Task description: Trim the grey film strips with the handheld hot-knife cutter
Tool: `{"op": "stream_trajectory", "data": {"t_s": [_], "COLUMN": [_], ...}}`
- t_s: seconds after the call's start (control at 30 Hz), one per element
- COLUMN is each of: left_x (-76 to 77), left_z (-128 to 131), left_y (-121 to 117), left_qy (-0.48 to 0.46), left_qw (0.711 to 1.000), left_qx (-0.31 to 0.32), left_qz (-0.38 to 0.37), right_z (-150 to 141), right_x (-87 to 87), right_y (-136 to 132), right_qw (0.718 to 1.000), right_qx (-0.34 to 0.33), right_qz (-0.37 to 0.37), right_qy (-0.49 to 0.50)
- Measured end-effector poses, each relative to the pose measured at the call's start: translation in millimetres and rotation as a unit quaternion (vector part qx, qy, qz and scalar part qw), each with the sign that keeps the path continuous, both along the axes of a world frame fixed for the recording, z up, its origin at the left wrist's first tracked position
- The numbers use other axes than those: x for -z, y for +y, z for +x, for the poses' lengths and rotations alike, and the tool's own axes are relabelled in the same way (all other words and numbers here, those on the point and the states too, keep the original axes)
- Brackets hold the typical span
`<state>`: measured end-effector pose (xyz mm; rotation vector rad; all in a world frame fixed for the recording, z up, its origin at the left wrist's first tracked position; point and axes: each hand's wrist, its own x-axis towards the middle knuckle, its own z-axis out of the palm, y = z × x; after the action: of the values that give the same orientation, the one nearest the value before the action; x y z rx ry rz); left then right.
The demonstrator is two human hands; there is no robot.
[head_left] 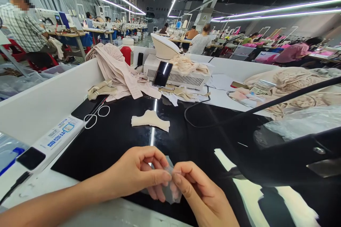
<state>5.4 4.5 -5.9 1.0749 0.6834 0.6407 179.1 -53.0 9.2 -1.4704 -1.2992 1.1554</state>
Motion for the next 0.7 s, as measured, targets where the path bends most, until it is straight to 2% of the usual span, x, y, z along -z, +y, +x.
{"op": "stream_trajectory", "data": {"t_s": [0.2, 0.33, 0.5, 0.6, 0.7], "left_x": [-2.4, 5.7, 9.5, 8.0, 9.2], "left_z": [5.1, 7.0, 4.7, 1.4, -0.9], "left_y": [-1.8, 1.4, 1.9, 1.6, 2.1], "left_qy": [0.059, 0.084, 0.147, 0.237, 0.329], "left_qw": [0.998, 0.995, 0.982, 0.945, 0.868], "left_qx": [-0.037, -0.052, -0.062, -0.072, -0.084], "left_qz": [-0.003, 0.027, 0.101, 0.211, 0.362], "right_z": [2.7, 12.0, 23.5, 28.4, 31.8], "right_x": [7.3, 16.1, 27.8, 34.1, 39.5], "right_y": [-4.9, -5.7, 0.0, 2.4, 3.9], "right_qw": [0.997, 0.989, 0.955, 0.934, 0.910], "right_qx": [0.064, 0.029, -0.003, -0.018, -0.032], "right_qz": [0.040, 0.104, 0.216, 0.255, 0.281], "right_qy": [0.005, -0.101, -0.204, -0.250, -0.304]}}
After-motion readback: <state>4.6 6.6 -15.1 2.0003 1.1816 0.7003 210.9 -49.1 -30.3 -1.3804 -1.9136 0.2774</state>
